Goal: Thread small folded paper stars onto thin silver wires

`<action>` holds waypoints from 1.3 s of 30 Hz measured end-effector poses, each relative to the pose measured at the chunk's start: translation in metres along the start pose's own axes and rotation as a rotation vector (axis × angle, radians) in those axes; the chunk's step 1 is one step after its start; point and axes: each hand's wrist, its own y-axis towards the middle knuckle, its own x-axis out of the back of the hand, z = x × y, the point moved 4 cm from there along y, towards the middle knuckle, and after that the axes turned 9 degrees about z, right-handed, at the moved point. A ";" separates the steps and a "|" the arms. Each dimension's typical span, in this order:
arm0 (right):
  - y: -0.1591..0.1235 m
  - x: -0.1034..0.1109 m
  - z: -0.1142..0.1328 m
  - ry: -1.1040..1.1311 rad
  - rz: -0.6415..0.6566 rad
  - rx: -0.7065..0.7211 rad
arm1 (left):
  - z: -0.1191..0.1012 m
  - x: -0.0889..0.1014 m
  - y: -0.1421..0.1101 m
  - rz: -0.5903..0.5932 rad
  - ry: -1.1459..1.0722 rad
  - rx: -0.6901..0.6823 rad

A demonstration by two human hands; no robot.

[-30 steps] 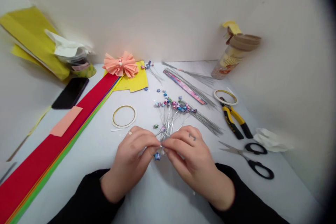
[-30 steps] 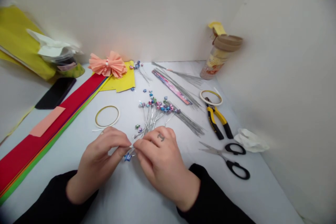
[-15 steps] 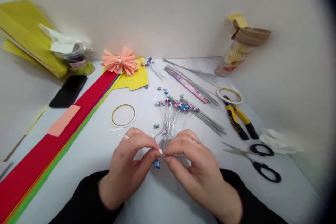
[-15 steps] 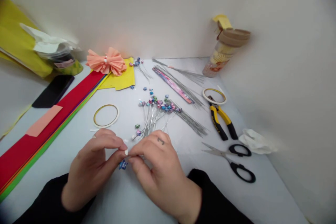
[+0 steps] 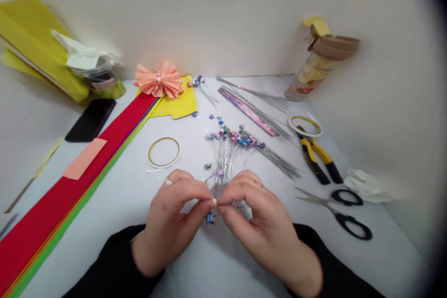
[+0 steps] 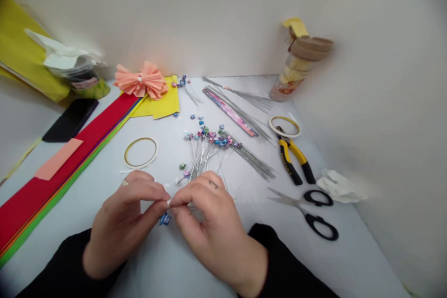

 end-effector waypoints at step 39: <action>0.000 0.003 0.001 -0.012 0.004 0.085 | -0.002 0.000 0.000 0.022 0.005 -0.008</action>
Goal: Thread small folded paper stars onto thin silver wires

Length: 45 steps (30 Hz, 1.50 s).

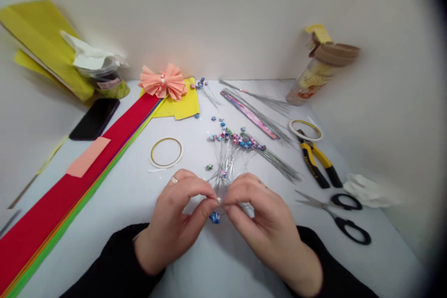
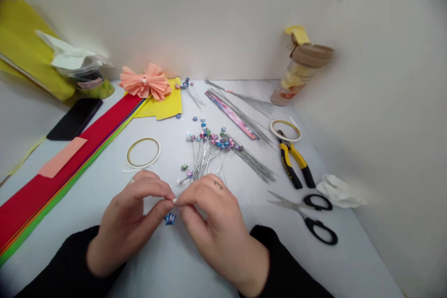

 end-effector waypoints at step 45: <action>-0.010 -0.016 -0.004 -0.292 -0.018 0.176 | 0.007 -0.010 -0.001 -0.186 -0.661 0.582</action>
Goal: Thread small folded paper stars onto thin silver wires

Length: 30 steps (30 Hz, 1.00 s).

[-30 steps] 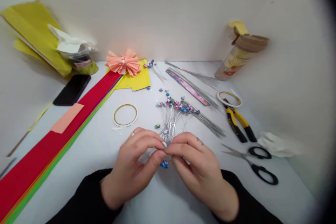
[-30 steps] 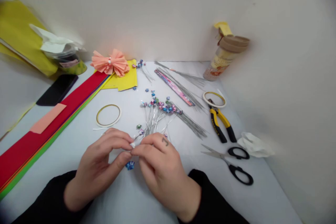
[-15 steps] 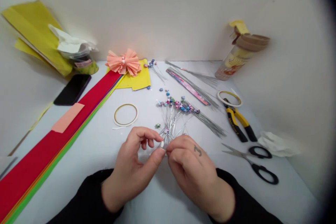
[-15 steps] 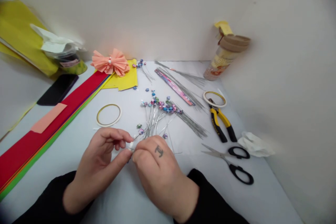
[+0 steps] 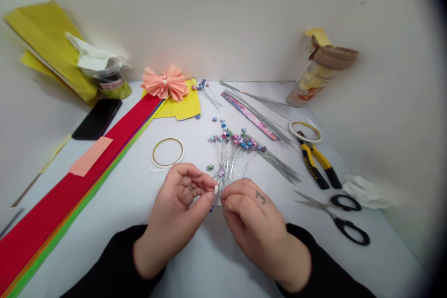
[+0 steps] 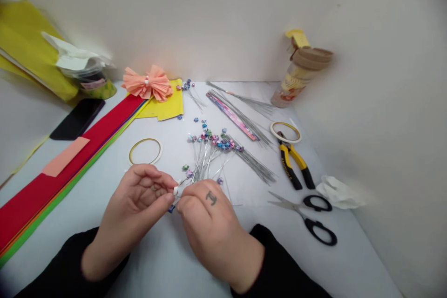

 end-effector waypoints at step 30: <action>0.002 0.007 -0.012 0.227 0.054 -0.304 | 0.007 0.002 0.002 0.097 0.148 -0.036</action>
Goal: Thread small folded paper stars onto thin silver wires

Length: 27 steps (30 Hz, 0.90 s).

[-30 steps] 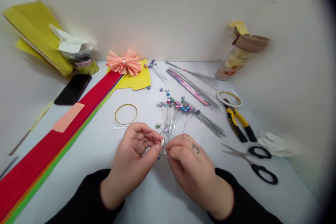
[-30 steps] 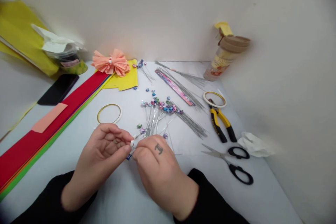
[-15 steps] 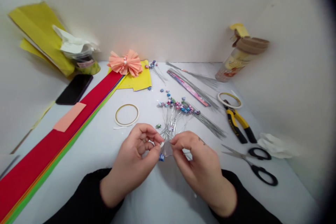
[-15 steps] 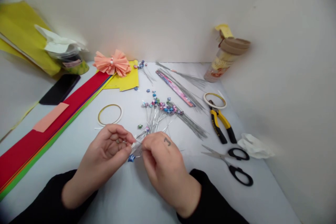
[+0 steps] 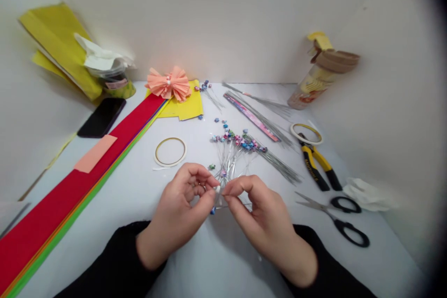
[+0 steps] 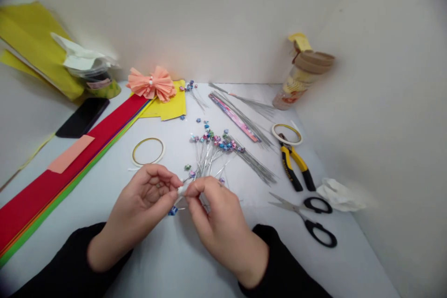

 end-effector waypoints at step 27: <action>0.004 0.001 0.004 0.034 -0.013 -0.014 | 0.002 -0.001 -0.005 0.050 0.247 -0.211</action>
